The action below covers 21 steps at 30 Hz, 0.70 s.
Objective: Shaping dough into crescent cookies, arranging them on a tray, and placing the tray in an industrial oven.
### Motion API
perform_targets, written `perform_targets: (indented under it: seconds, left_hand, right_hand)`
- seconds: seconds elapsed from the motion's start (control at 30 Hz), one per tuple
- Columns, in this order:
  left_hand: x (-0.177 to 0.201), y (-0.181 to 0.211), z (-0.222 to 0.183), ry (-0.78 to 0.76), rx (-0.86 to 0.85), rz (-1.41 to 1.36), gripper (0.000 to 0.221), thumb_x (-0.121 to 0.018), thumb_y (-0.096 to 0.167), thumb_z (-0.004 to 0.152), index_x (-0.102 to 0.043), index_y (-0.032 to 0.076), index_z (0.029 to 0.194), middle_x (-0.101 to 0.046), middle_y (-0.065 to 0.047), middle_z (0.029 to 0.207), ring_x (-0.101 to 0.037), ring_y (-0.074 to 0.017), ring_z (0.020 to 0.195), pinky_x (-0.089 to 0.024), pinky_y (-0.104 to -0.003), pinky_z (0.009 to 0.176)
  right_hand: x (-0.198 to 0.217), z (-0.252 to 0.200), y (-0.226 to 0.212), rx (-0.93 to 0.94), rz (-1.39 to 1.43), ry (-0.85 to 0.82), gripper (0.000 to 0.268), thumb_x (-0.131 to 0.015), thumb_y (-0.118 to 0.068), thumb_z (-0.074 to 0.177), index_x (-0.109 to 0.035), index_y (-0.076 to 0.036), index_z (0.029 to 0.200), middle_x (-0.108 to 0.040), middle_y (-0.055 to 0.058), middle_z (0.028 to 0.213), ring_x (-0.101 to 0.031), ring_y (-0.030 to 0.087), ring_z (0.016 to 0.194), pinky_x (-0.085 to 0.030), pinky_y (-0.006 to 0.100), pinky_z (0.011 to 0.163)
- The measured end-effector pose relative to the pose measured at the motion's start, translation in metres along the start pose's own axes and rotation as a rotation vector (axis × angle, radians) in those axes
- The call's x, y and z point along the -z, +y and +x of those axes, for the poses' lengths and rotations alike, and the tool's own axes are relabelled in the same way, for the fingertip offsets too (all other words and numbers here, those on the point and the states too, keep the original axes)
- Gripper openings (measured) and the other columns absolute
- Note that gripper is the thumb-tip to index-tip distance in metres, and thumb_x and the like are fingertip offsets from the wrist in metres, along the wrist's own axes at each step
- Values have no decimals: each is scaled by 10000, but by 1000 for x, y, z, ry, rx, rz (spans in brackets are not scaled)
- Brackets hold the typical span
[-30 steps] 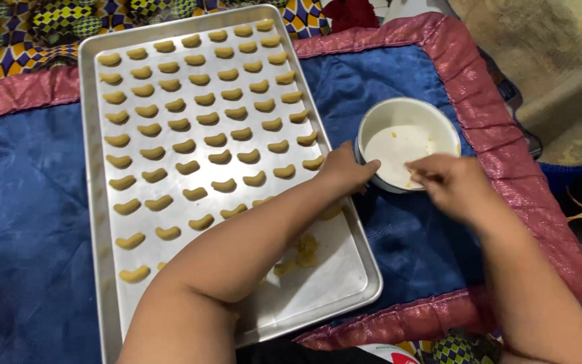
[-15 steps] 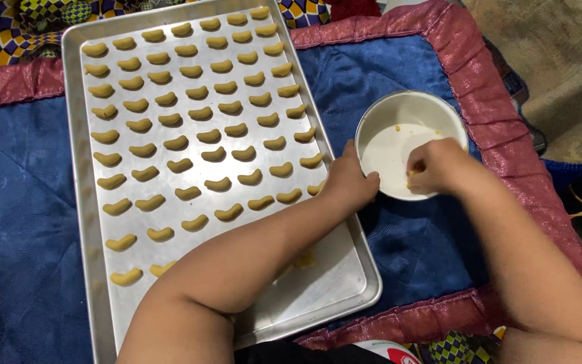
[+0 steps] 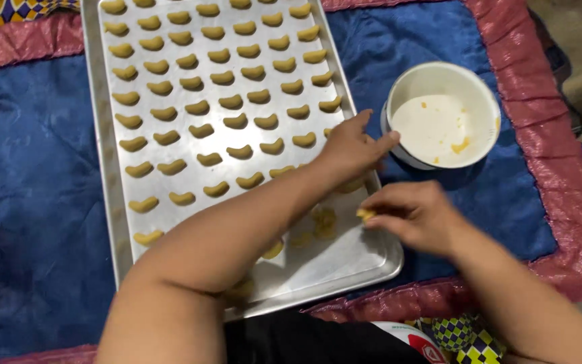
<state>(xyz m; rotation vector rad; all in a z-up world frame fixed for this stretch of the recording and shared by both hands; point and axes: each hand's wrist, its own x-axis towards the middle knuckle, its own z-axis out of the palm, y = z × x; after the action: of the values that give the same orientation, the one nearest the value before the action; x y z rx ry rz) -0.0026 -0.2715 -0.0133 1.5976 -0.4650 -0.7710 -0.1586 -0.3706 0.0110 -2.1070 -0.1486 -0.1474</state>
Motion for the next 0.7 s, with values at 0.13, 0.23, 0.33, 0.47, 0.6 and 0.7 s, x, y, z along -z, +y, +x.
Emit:
perform_targets:
  seconds: [0.13, 0.23, 0.33, 0.47, 0.6, 0.7]
  left_hand:
    - [47, 5, -47, 49, 39, -223, 748, -765, 258, 853, -461, -76, 1449, -714, -238, 784, -746, -290, 637, -648, -355, 580]
    - [88, 5, -88, 109, 127, -338, 721, -795, 281, 849, -516, -76, 1410, -692, -276, 976, -750, -296, 820, -661, -376, 698]
    - [115, -6, -120, 101, 154, -367, 676, -762, 259, 904, -487, -78, 1422, -692, -199, 885, -755, -267, 729, -649, -324, 652]
    - [135, -13, -147, 145, 159, -444, 612, -751, 243, 908, -524, -63, 1387, -695, -160, 843, -750, -233, 716, -606, -258, 609]
    - [142, -29, -155, 143, 138, -483, 551, -753, 238, 916, -564, -33, 1356, -722, -149, 849, -761, -232, 735, -632, -285, 634]
    - [140, -36, -150, 136, 92, -479, 508, -729, 207, 934, -564, -34, 1349, -718, -136, 845, -765, -221, 745, -629, -256, 625]
  right_hand:
    - [-58, -2, 12, 151, -140, 12, 124, -823, -226, 825, -829, -187, 943, -801, 1, 852, -789, 223, 767, -608, 320, 655]
    - [-84, -8, 39, 262, -407, -24, 202, -827, -126, 761, -800, -156, 959, -751, 32, 849, -746, 256, 760, -604, 369, 670]
    - [-89, -12, 44, 168, -560, -60, 159, -826, -110, 693, -759, -174, 822, -689, 23, 743, -709, 261, 688, -591, 354, 653]
    - [-78, -10, 38, 9, -539, -134, 125, -797, -145, 749, -759, -209, 850, -719, 22, 851, -730, 280, 832, -588, 372, 746]
    - [-65, -14, 12, -84, -484, -68, 270, -870, -285, 753, -787, -161, 979, -747, 73, 1103, -735, 329, 1046, -590, 413, 865]
    - [-80, -8, 0, -21, -501, -142, 499, -836, -327, 781, -719, -130, 1225, -710, 153, 1103, -716, 393, 1033, -583, 461, 889]
